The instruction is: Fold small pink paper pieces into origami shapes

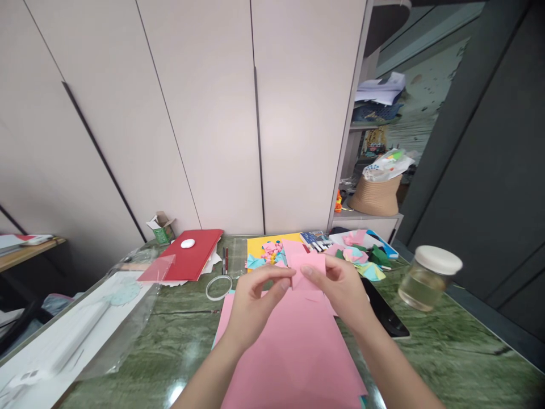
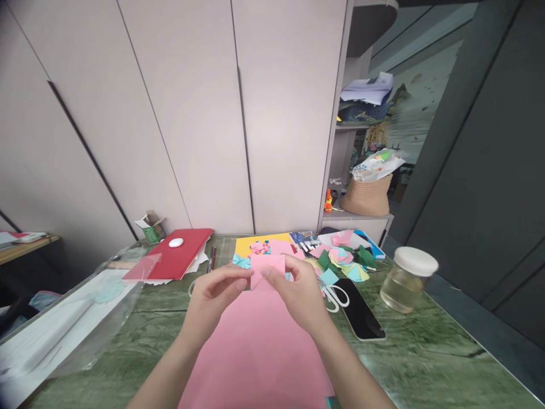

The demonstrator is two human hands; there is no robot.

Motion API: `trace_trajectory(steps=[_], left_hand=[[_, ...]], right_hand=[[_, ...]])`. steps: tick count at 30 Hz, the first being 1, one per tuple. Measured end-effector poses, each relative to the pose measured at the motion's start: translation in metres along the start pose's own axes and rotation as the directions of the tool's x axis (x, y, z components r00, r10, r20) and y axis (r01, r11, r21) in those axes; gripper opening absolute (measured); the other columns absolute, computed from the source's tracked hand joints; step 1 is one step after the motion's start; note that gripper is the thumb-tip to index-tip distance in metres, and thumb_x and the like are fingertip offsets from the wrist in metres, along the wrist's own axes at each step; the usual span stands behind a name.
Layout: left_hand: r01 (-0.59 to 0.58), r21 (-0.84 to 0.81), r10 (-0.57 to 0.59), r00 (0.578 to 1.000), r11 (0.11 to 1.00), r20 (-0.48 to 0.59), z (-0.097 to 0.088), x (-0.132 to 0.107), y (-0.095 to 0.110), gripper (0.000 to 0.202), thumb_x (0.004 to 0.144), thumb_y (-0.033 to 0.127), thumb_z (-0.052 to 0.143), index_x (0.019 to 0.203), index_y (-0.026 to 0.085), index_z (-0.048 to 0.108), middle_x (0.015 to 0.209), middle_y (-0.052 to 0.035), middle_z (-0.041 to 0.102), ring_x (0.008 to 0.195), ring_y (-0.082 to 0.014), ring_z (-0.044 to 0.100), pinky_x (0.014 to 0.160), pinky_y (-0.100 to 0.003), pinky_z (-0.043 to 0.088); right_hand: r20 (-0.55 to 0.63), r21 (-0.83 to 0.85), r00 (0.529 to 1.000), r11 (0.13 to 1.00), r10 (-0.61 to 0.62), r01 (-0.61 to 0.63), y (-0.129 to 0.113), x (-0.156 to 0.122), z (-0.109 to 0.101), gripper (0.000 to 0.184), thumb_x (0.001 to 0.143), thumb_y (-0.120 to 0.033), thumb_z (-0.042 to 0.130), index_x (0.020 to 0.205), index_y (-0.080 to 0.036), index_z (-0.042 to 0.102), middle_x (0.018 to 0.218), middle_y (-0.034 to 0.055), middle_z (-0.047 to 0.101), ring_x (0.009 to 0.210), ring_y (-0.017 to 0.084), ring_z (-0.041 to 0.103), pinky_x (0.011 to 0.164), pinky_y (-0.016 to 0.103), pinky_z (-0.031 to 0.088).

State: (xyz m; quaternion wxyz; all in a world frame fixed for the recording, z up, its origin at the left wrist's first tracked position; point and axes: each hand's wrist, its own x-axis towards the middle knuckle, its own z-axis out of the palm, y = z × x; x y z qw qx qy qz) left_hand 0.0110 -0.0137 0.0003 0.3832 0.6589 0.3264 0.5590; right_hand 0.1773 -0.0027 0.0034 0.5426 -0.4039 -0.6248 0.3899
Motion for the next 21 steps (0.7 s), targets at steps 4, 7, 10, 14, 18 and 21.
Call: trace_trajectory(steps=[4,7,10,14,18,21], left_hand=[[0.008,0.031,-0.007,0.999,0.999,-0.037,0.004,0.000,-0.002,0.013,0.075,0.016,0.066,0.084,0.022,0.073,0.081,-0.0035,0.069,0.075,-0.0155,0.062,0.071,-0.027,0.050],[0.070,0.003,-0.070,0.997,0.998,-0.033,0.004,0.000,-0.002,0.013,0.072,0.015,0.068,0.082,0.021,0.073,0.081,-0.0041,0.069,0.073,-0.0153,0.062,0.069,-0.027,0.052],[0.119,-0.032,-0.119,0.993,0.992,-0.016,0.003,0.001,-0.001,0.011,0.070,0.017,0.069,0.080,0.020,0.073,0.082,-0.0052,0.069,0.071,-0.0154,0.062,0.066,-0.027,0.053],[0.138,-0.039,-0.138,0.990,0.990,0.019,0.000,0.003,-0.001,0.014,0.069,0.018,0.071,0.082,0.020,0.073,0.081,-0.0052,0.069,0.067,-0.0145,0.061,0.063,-0.028,0.053],[0.103,-0.010,-0.103,0.994,0.995,0.025,-0.001,0.003,-0.001,0.014,0.070,0.017,0.070,0.084,0.022,0.073,0.083,-0.0045,0.068,0.067,-0.0135,0.060,0.065,-0.028,0.053],[0.091,0.020,-0.091,0.996,0.996,0.016,-0.001,0.002,0.000,0.016,0.071,0.015,0.068,0.084,0.023,0.074,0.082,-0.0031,0.067,0.067,-0.0121,0.058,0.067,-0.026,0.051]], right_hand=[[-0.014,-0.030,0.999,0.999,-0.037,0.037,0.004,-0.001,0.003,0.027,0.079,-0.036,0.061,0.059,-0.017,0.056,0.063,0.0000,0.057,0.067,0.017,0.054,0.062,0.029,0.043],[-0.011,-0.042,0.998,0.998,-0.057,0.057,0.006,-0.001,0.003,0.027,0.079,-0.035,0.061,0.059,-0.018,0.056,0.062,-0.0002,0.057,0.068,0.017,0.054,0.063,0.029,0.043],[-0.001,-0.044,0.999,0.998,-0.052,0.052,0.005,-0.001,0.002,0.027,0.079,-0.036,0.061,0.060,-0.017,0.059,0.066,0.0009,0.061,0.065,0.016,0.054,0.060,0.028,0.043],[0.007,-0.027,0.999,0.999,-0.047,0.047,-0.001,-0.001,0.002,0.023,0.079,-0.037,0.062,0.067,-0.017,0.065,0.068,0.0019,0.064,0.067,0.017,0.058,0.060,0.027,0.044],[0.001,-0.024,0.999,0.999,-0.037,0.037,-0.006,-0.003,0.002,0.020,0.079,-0.035,0.062,0.071,-0.017,0.067,0.069,0.0018,0.064,0.069,0.017,0.058,0.063,0.027,0.045],[-0.002,-0.034,0.999,0.999,-0.042,0.042,-0.004,-0.003,0.003,0.020,0.079,-0.034,0.062,0.070,-0.017,0.066,0.068,0.0006,0.063,0.067,0.016,0.056,0.062,0.027,0.043]])
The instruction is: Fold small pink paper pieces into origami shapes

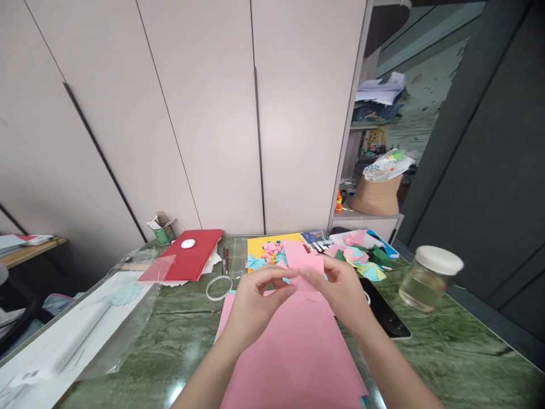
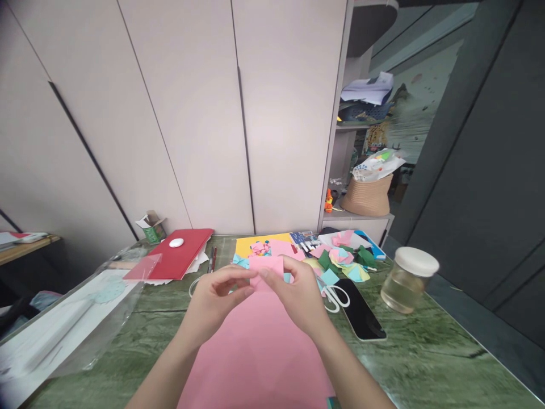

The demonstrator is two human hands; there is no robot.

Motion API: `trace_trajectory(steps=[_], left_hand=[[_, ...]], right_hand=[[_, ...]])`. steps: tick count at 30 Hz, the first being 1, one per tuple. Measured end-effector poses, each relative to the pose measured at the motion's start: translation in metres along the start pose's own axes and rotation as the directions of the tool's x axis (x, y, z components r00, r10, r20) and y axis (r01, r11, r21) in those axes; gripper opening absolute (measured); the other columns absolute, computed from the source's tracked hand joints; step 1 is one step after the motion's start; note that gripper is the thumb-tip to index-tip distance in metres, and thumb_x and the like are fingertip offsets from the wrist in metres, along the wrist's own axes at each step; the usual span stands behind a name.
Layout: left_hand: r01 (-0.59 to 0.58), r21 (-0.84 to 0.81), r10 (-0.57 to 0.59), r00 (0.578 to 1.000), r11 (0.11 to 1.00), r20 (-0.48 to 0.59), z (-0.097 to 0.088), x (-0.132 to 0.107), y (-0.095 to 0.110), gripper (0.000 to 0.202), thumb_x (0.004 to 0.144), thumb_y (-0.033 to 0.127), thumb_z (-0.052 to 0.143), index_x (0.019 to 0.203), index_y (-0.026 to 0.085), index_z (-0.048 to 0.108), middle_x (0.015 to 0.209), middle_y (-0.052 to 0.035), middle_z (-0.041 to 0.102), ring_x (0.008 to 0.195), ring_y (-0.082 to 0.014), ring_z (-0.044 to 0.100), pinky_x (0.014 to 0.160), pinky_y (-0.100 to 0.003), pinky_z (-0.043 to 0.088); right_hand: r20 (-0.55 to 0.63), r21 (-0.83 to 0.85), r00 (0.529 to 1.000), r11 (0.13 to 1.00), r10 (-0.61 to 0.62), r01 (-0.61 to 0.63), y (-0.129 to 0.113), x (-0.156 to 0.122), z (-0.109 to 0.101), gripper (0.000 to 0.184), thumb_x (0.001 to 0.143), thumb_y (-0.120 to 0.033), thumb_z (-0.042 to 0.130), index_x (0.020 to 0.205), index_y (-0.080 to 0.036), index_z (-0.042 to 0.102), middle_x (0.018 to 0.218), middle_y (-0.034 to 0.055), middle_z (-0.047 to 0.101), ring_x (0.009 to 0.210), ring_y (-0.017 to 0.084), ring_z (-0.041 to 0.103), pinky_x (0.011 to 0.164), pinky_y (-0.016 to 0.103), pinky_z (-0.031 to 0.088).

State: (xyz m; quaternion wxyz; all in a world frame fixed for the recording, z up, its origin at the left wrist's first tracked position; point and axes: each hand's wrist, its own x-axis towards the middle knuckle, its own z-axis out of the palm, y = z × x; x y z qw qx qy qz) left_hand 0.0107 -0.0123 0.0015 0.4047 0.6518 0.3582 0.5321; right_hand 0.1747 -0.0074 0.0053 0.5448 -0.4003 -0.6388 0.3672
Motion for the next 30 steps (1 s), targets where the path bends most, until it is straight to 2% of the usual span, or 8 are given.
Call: trace_trajectory(steps=[5,11,16,20,25,30], left_hand=[[0.011,0.026,-0.011,1.000,1.000,-0.007,0.000,-0.002,0.002,0.020,0.072,0.012,0.066,0.086,0.025,0.073,0.086,-0.0026,0.067,0.067,-0.0114,0.059,0.067,-0.025,0.049],[-0.031,0.073,0.030,1.000,0.997,0.010,-0.001,-0.004,0.003,0.024,0.075,0.011,0.062,0.092,0.025,0.073,0.087,-0.0030,0.067,0.070,-0.0129,0.059,0.069,-0.027,0.048],[-0.069,0.039,0.067,0.997,0.997,0.043,-0.002,-0.004,0.007,0.030,0.079,0.008,0.053,0.094,0.025,0.072,0.078,-0.0014,0.065,0.074,-0.0132,0.058,0.072,-0.026,0.048],[-0.017,0.015,0.018,1.000,1.000,-0.012,0.001,-0.002,0.005,0.021,0.074,0.011,0.063,0.088,0.024,0.073,0.084,-0.0023,0.067,0.077,-0.0136,0.059,0.074,-0.026,0.048],[0.036,-0.004,-0.037,0.999,0.999,-0.038,0.002,-0.002,-0.002,0.018,0.071,0.013,0.068,0.084,0.024,0.073,0.084,-0.0016,0.067,0.069,-0.0109,0.058,0.067,-0.023,0.049],[0.026,-0.028,-0.027,0.999,0.999,-0.045,0.003,-0.002,-0.001,0.021,0.071,0.012,0.067,0.085,0.026,0.074,0.083,-0.0006,0.068,0.069,-0.0102,0.059,0.067,-0.022,0.049]], right_hand=[[0.000,-0.003,1.000,1.000,-0.008,0.008,0.004,0.001,0.001,0.024,0.080,-0.035,0.060,0.062,-0.018,0.059,0.064,-0.0008,0.058,0.066,0.016,0.053,0.063,0.028,0.043],[-0.017,-0.004,1.000,1.000,0.001,-0.001,-0.002,0.001,0.001,0.031,0.079,-0.033,0.060,0.055,-0.019,0.049,0.060,-0.0019,0.053,0.068,0.017,0.054,0.065,0.030,0.042],[-0.020,-0.017,1.000,1.000,0.010,-0.010,0.003,0.002,0.001,0.029,0.080,-0.034,0.059,0.056,-0.018,0.051,0.059,-0.0017,0.052,0.067,0.017,0.053,0.062,0.028,0.042],[-0.031,-0.037,1.000,0.999,0.000,-0.002,0.008,0.003,0.001,0.025,0.079,-0.034,0.060,0.060,-0.018,0.057,0.063,-0.0002,0.057,0.066,0.017,0.053,0.062,0.029,0.042],[-0.030,-0.054,1.000,0.999,-0.006,0.005,0.009,0.004,0.001,0.020,0.080,-0.034,0.060,0.072,-0.016,0.064,0.072,0.0021,0.063,0.068,0.017,0.053,0.065,0.030,0.042],[-0.011,0.010,1.000,1.000,-0.003,0.003,0.007,0.003,0.001,0.023,0.080,-0.035,0.061,0.067,-0.017,0.062,0.071,0.0021,0.062,0.069,0.017,0.054,0.065,0.029,0.042]])
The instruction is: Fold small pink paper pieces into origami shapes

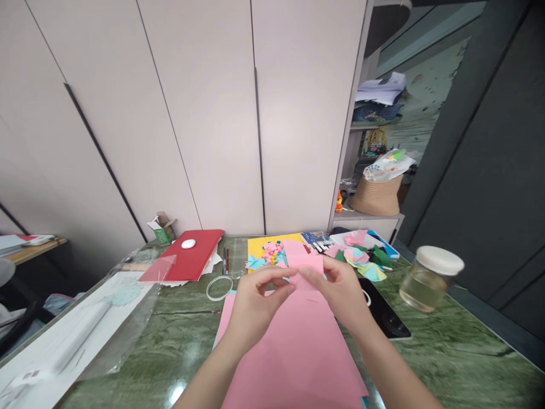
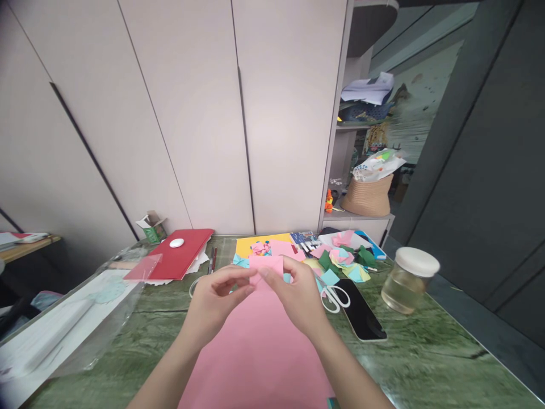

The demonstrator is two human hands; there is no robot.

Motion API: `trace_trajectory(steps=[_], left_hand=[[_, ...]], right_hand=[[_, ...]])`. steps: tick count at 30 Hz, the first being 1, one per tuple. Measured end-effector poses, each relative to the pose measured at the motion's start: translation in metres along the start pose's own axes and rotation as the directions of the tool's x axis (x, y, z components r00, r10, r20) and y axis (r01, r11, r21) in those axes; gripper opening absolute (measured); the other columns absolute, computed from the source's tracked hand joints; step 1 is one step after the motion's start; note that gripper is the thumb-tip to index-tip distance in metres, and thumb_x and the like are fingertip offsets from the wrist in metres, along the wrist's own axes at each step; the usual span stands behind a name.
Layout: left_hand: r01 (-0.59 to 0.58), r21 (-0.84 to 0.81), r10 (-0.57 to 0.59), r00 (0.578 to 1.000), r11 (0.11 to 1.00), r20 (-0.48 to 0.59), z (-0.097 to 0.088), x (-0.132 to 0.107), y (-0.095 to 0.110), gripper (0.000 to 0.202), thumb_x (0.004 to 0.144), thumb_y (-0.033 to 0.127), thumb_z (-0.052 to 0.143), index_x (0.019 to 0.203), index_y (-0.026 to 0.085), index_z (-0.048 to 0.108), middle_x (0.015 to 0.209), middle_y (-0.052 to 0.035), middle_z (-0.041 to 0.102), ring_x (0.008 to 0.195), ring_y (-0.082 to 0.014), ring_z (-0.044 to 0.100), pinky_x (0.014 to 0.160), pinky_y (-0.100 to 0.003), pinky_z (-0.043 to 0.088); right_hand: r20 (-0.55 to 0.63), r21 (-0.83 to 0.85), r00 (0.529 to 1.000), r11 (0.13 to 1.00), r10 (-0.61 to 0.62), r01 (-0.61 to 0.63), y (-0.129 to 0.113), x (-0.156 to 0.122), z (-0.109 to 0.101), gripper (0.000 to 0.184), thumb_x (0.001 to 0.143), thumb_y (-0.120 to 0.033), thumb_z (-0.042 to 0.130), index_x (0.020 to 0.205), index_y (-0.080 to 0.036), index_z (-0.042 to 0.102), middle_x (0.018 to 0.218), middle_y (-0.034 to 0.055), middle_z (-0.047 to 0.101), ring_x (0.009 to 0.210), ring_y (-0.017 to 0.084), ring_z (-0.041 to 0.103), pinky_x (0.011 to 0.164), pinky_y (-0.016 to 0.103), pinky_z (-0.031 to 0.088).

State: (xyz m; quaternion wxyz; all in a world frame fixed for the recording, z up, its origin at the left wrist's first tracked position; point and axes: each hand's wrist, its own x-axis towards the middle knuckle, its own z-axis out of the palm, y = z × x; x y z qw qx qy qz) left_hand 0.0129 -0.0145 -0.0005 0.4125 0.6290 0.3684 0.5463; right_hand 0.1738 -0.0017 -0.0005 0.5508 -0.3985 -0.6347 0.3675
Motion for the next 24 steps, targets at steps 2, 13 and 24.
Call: trace_trajectory(steps=[2,13,24], left_hand=[[-0.024,-0.007,0.024,1.000,1.000,-0.002,0.000,0.000,0.001,0.022,0.072,0.011,0.067,0.086,0.026,0.074,0.084,-0.0006,0.069,0.070,-0.0105,0.059,0.069,-0.022,0.049],[-0.140,0.041,0.140,0.990,0.989,0.001,-0.001,0.000,0.000,0.020,0.075,0.012,0.066,0.081,0.028,0.075,0.081,0.0004,0.071,0.079,-0.0131,0.061,0.073,-0.023,0.049],[-0.116,0.094,0.116,0.993,0.989,0.000,-0.002,0.000,-0.001,0.019,0.080,0.016,0.062,0.088,0.028,0.074,0.088,-0.0002,0.071,0.083,-0.0142,0.061,0.074,-0.024,0.049]], right_hand=[[0.009,0.052,1.000,0.998,0.017,-0.017,-0.002,-0.001,0.000,0.024,0.079,-0.037,0.061,0.066,-0.017,0.061,0.070,0.0018,0.062,0.069,0.017,0.053,0.065,0.029,0.042],[-0.043,0.178,0.999,0.984,0.016,-0.008,0.004,0.002,-0.001,0.029,0.078,-0.039,0.063,0.061,-0.018,0.053,0.058,-0.0035,0.043,0.057,0.012,0.039,0.054,0.025,0.032],[-0.046,0.291,0.999,0.956,-0.008,0.021,0.010,0.002,0.001,0.030,0.086,-0.034,0.054,0.060,-0.019,0.050,0.059,-0.0035,0.040,0.057,0.012,0.036,0.056,0.025,0.032]])
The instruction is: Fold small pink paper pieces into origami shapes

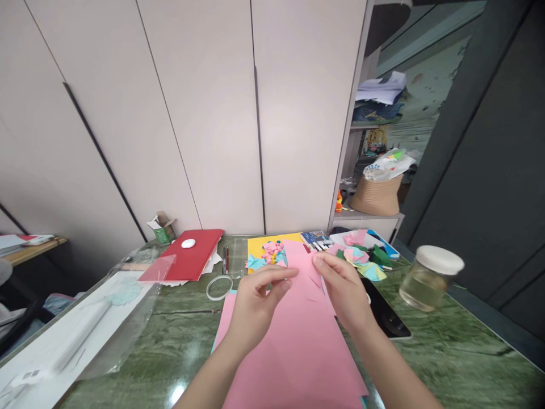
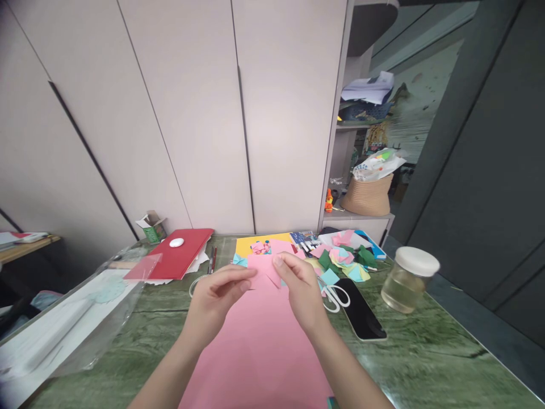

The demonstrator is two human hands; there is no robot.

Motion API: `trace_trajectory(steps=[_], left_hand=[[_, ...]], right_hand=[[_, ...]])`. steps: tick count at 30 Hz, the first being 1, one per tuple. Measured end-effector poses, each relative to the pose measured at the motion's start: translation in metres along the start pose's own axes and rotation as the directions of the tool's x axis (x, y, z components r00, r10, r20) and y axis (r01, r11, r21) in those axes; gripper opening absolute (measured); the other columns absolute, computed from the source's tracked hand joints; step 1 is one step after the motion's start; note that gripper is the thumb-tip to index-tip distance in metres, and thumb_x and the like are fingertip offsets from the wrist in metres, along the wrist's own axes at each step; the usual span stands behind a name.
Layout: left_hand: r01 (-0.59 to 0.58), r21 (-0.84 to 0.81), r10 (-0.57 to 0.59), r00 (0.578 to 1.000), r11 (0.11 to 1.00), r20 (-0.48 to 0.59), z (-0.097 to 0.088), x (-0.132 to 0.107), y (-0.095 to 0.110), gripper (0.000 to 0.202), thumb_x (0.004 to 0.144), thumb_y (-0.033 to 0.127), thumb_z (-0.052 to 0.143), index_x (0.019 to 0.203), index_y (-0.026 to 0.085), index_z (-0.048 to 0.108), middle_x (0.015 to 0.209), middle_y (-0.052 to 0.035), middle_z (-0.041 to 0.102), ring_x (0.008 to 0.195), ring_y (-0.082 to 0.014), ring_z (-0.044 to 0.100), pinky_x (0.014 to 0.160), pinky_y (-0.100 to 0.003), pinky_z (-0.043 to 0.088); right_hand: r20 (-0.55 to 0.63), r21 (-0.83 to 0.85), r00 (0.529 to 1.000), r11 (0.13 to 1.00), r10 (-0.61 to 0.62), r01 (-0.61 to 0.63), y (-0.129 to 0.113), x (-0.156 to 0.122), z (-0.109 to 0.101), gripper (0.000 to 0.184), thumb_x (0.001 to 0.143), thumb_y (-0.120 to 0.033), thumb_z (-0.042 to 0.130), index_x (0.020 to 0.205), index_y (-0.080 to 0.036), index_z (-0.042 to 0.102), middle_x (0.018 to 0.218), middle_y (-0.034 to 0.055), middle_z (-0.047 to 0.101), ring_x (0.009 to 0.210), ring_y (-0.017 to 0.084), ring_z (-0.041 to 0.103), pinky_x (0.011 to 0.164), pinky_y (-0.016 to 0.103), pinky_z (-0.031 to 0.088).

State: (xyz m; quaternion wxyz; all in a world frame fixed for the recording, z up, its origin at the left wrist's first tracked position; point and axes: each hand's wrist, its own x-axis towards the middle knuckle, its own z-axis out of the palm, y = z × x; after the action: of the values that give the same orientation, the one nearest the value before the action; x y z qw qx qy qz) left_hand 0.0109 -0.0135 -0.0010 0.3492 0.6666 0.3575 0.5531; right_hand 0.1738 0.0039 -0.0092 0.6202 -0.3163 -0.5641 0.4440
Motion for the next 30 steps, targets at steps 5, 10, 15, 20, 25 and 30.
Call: trace_trajectory(steps=[5,10,15,20,25,30], left_hand=[[-0.038,0.021,0.038,0.999,0.999,-0.014,0.0024,-0.0025,-0.0007,0.022,0.081,0.015,0.060,0.095,0.027,0.072,0.091,-0.0018,0.069,0.083,-0.0147,0.060,0.074,-0.025,0.048],[-0.067,0.025,0.067,0.998,0.997,-0.018,0.0058,-0.0025,0.0003,0.021,0.083,0.015,0.057,0.095,0.025,0.071,0.090,-0.0031,0.068,0.084,-0.0157,0.060,0.075,-0.027,0.047],[-0.045,0.010,0.045,0.999,0.999,-0.012,0.0065,-0.0023,-0.0009,0.019,0.084,0.017,0.056,0.092,0.024,0.072,0.089,-0.0039,0.067,0.083,-0.0167,0.059,0.071,-0.027,0.045],[-0.047,0.001,0.047,0.999,0.999,0.020,0.0043,-0.0014,-0.0012,0.020,0.085,0.017,0.055,0.087,0.027,0.074,0.085,-0.0028,0.065,0.081,-0.0162,0.058,0.069,-0.026,0.044],[-0.019,-0.003,0.019,1.000,1.000,0.022,0.0029,-0.0012,0.0025,0.022,0.084,0.016,0.056,0.091,0.028,0.073,0.088,-0.0026,0.067,0.082,-0.0162,0.058,0.072,-0.027,0.044],[-0.022,-0.025,0.021,0.999,0.999,-0.025,0.0060,-0.0015,-0.0003,0.018,0.081,0.015,0.059,0.088,0.024,0.073,0.085,-0.0039,0.067,0.081,-0.0168,0.059,0.073,-0.028,0.046]], right_hand=[[0.075,-0.049,0.996,0.998,0.040,-0.037,-0.0041,-0.0012,0.0034,0.013,0.078,-0.032,0.064,0.074,-0.019,0.062,0.073,0.0002,0.058,0.074,0.017,0.053,0.070,0.028,0.042],[0.027,-0.056,0.997,0.996,0.069,-0.068,-0.0017,-0.0038,0.0035,0.016,0.076,-0.034,0.066,0.078,-0.019,0.066,0.076,0.0024,0.064,0.074,0.019,0.057,0.070,0.031,0.044],[0.042,0.014,0.998,0.999,0.049,-0.050,-0.0002,-0.0046,0.0049,0.014,0.079,-0.033,0.063,0.081,-0.020,0.067,0.076,0.0019,0.065,0.076,0.019,0.056,0.073,0.031,0.043],[0.010,-0.030,1.000,0.999,0.018,-0.018,-0.0006,-0.0025,0.0065,0.022,0.079,-0.038,0.062,0.067,-0.020,0.062,0.067,-0.0002,0.059,0.067,0.016,0.051,0.066,0.029,0.041],[-0.064,-0.138,0.998,0.990,0.001,-0.010,0.0025,-0.0015,0.0022,0.028,0.076,-0.042,0.064,0.061,-0.019,0.056,0.062,-0.0013,0.052,0.060,0.014,0.045,0.058,0.027,0.038],[-0.052,-0.183,0.999,0.983,-0.011,0.002,0.0023,-0.0027,0.0016,0.027,0.078,-0.039,0.063,0.062,-0.019,0.053,0.060,-0.0028,0.045,0.058,0.012,0.039,0.056,0.026,0.034]])
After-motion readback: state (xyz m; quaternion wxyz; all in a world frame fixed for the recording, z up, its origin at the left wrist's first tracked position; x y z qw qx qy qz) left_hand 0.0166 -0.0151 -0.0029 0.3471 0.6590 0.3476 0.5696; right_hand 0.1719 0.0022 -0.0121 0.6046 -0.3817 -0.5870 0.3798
